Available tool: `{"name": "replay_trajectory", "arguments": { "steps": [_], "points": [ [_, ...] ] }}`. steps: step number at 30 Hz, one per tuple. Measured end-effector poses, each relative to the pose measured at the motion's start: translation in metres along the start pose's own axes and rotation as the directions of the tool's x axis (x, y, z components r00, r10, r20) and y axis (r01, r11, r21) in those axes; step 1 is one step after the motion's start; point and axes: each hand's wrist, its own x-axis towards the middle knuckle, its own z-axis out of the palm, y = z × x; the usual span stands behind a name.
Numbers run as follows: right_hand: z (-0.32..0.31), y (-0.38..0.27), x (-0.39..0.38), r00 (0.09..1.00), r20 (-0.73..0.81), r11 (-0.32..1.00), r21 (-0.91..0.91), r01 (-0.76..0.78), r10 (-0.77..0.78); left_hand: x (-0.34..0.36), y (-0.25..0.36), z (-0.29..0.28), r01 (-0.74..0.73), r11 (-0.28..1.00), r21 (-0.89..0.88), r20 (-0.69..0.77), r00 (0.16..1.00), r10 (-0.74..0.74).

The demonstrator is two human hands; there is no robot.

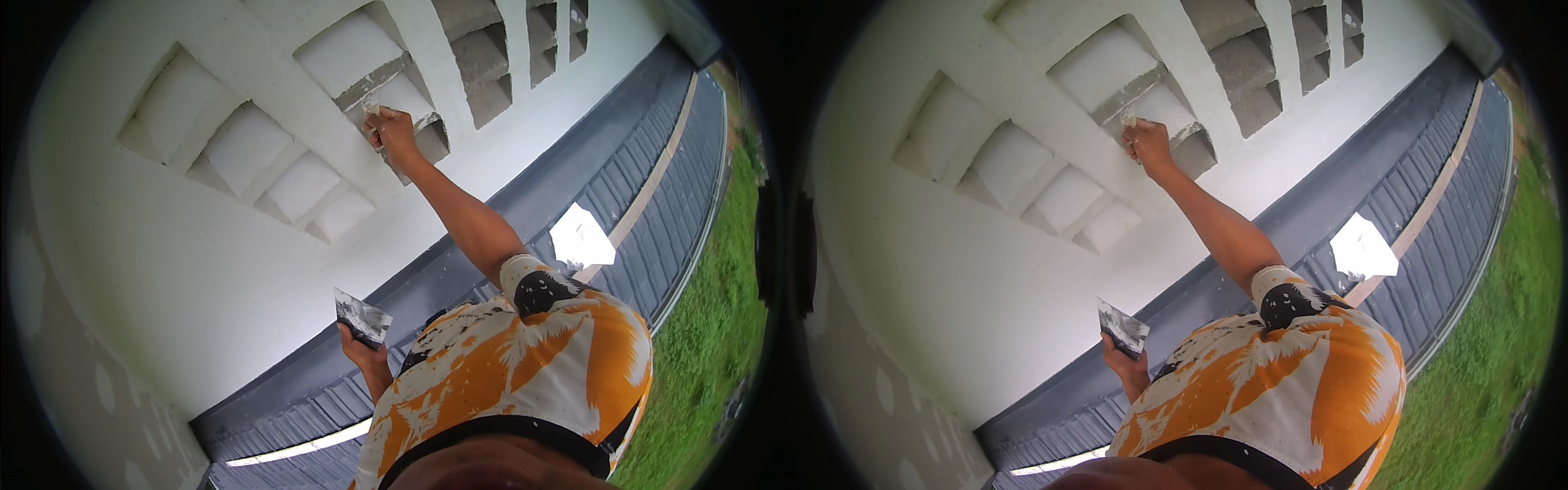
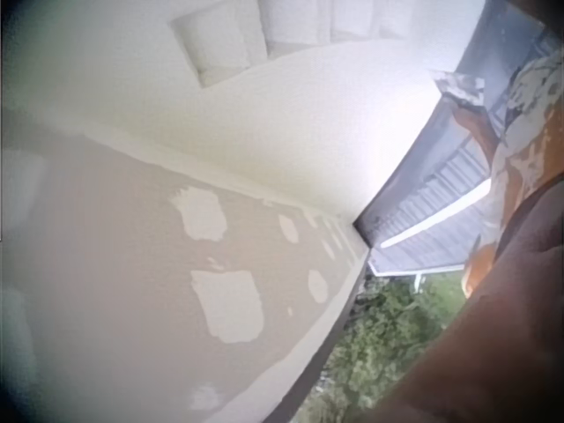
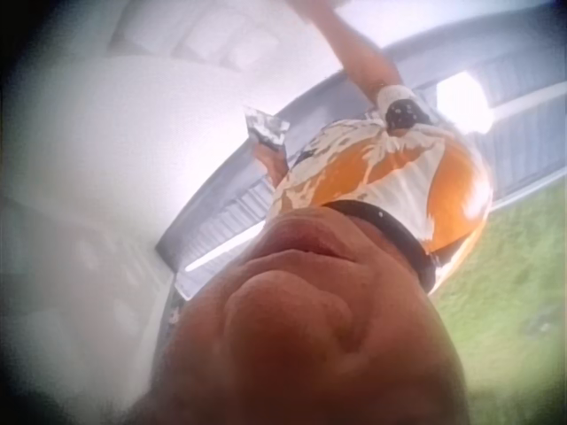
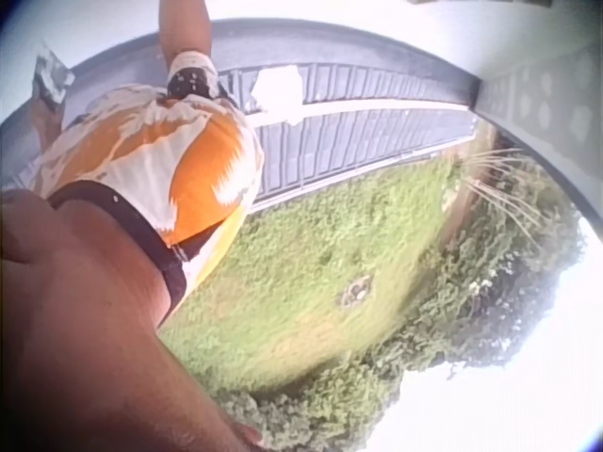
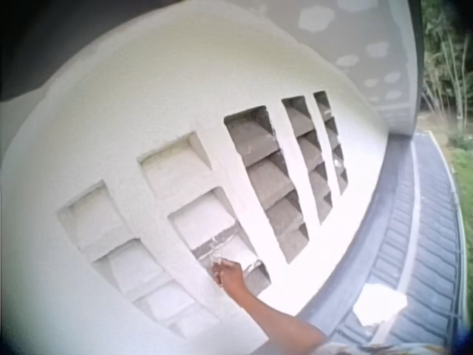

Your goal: The person applies white plaster to a decorative wall section using a trowel and a smaller putty knife. They repeatedly scoop plaster from the trowel and smooth it into recessed rectangular panels, working methodically across the surface.

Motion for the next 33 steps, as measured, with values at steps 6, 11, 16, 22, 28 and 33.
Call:
{"name": "replay_trajectory", "arguments": {
  "steps": [6,11,16,22,28,33],
  "points": [
    [-0.008,0.000,0.004,0.964,-0.232,0.985,0.083,0.151,-0.128,-0.003,0.000,0.012,0.032,0.999,0.031,0.008,0.999,-0.033],
    [0.016,-0.012,-0.014,0.984,-0.123,0.991,0.030,0.130,-0.125,-0.003,-0.002,0.019,0.028,0.999,0.023,-0.019,0.999,-0.028],
    [0.016,0.006,-0.040,0.998,0.060,0.989,-0.140,0.039,-0.031,-0.002,-0.001,0.028,0.041,0.999,0.003,-0.008,0.999,-0.041],
    [-0.014,-0.004,-0.018,0.981,-0.193,0.998,0.056,0.021,-0.010,0.002,-0.001,0.023,0.061,0.998,0.005,-0.017,0.998,-0.061],
    [-0.002,-0.002,-0.021,1.000,0.005,1.000,0.019,-0.002,0.002,0.001,-0.003,0.041,0.087,0.996,-0.001,0.005,0.996,-0.087],
    [-0.032,-0.009,-0.030,0.984,-0.036,0.984,-0.005,-0.176,0.176,0.003,-0.004,0.040,0.068,0.998,-0.012,-0.022,0.997,-0.068]
  ]
}}
